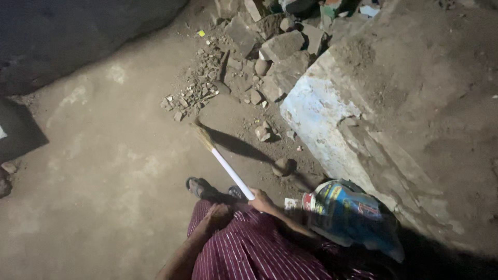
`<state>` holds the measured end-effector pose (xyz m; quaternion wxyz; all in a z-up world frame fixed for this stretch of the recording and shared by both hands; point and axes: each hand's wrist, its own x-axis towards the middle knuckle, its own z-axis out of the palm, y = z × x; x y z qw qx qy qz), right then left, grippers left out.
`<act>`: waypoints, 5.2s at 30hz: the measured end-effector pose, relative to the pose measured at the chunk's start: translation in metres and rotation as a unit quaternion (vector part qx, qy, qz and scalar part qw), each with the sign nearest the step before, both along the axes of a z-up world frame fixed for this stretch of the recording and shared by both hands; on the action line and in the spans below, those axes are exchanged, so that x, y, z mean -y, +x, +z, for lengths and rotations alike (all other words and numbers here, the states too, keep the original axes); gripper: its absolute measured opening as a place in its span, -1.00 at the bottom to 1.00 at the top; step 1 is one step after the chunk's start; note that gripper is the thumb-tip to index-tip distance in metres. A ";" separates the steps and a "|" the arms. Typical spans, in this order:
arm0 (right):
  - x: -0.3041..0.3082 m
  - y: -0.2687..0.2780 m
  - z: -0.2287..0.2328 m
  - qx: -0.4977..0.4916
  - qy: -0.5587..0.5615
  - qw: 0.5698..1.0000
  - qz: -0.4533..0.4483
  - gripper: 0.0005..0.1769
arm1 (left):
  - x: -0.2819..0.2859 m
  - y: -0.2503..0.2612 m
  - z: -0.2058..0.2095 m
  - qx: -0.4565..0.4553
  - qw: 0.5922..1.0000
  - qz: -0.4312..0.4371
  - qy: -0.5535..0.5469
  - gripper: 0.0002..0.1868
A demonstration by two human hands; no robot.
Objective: The person sweeps dirt and debris across a concrete floor using a long-handled broom.
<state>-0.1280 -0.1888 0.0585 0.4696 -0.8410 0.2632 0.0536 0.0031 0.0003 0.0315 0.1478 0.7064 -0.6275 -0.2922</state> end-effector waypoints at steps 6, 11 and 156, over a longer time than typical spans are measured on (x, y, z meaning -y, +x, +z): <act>-0.016 -0.007 0.002 -0.002 -0.007 0.999 -0.038 -0.16 | -0.005 0.011 0.008 -0.205 0.974 0.059 0.073 -0.88; -0.034 -0.009 0.002 -0.034 0.043 0.995 -0.080 -0.15 | -0.022 0.015 0.006 -0.202 0.975 -0.036 0.086 -0.88; -0.146 0.420 -0.063 -0.085 0.061 0.980 0.169 -0.25 | -0.246 0.366 0.109 -0.612 0.310 0.692 -0.224 -0.74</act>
